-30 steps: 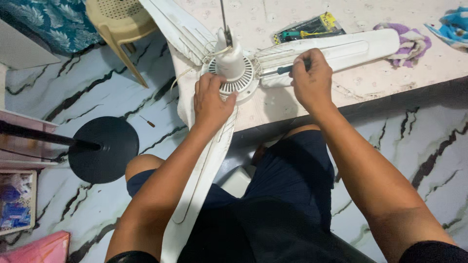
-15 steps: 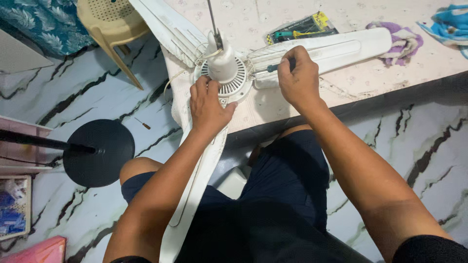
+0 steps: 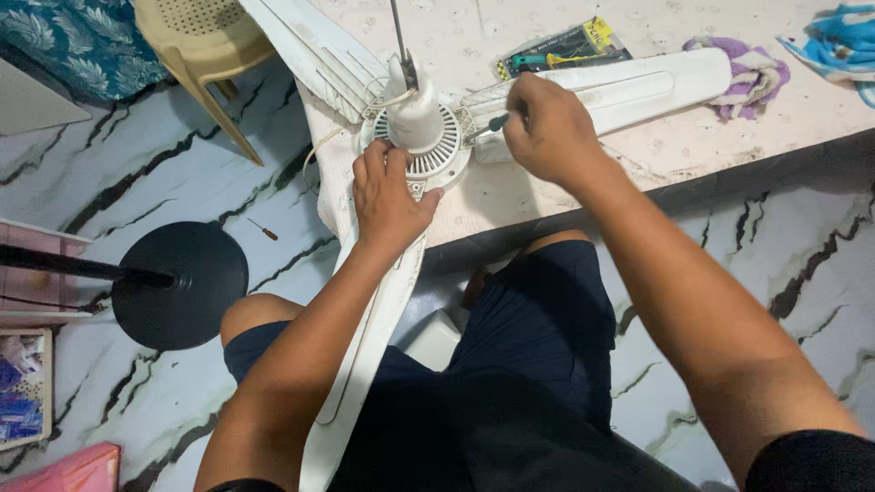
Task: The person uses a screwdriver to tighten screws on the central hub of a white electric fan. They repeatedly adjust the fan's position and switch between screwdrivers to secure the components.
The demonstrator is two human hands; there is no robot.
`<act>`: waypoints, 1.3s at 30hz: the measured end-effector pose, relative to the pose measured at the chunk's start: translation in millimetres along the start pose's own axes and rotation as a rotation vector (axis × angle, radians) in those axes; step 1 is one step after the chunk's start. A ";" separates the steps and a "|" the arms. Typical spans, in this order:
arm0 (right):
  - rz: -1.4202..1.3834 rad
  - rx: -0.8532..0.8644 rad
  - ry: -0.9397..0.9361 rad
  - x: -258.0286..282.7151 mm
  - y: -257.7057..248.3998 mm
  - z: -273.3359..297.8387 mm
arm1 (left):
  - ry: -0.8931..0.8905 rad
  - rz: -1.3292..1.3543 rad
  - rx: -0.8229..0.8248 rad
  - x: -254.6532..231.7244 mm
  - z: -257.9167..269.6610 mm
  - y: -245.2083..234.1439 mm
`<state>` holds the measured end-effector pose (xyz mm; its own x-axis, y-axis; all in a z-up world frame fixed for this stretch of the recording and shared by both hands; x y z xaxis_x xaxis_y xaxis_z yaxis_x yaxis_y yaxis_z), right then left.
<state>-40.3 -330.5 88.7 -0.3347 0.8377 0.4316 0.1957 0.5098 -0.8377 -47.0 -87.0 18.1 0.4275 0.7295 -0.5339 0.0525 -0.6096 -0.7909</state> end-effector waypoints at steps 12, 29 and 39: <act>-0.049 0.002 0.045 -0.2 2.4 -21.9 | 0.091 -0.008 -0.112 -7.5 11.2 1.6; -0.621 -0.309 0.431 -43.6 1.9 27.0 | 0.406 -0.586 0.048 -48.0 -86.8 69.1; -0.704 -0.302 0.444 -44.8 -0.4 38.5 | 0.327 -0.656 0.123 -39.9 -96.0 94.3</act>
<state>-60.8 -375.8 56.8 -0.0927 0.2763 0.9566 0.3350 0.9134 -0.2313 27.5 -203.4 -6.5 0.5907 0.7907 0.1609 0.2959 -0.0267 -0.9548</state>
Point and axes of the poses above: each hand's wrist, its own z-axis away from the middle knuckle, its own y-axis out of the palm, x = y × z, the point moved 2 cm from there along -z, towards the middle knuckle, and after that the axes turned 7 degrees about x, right-handed, at the moved point
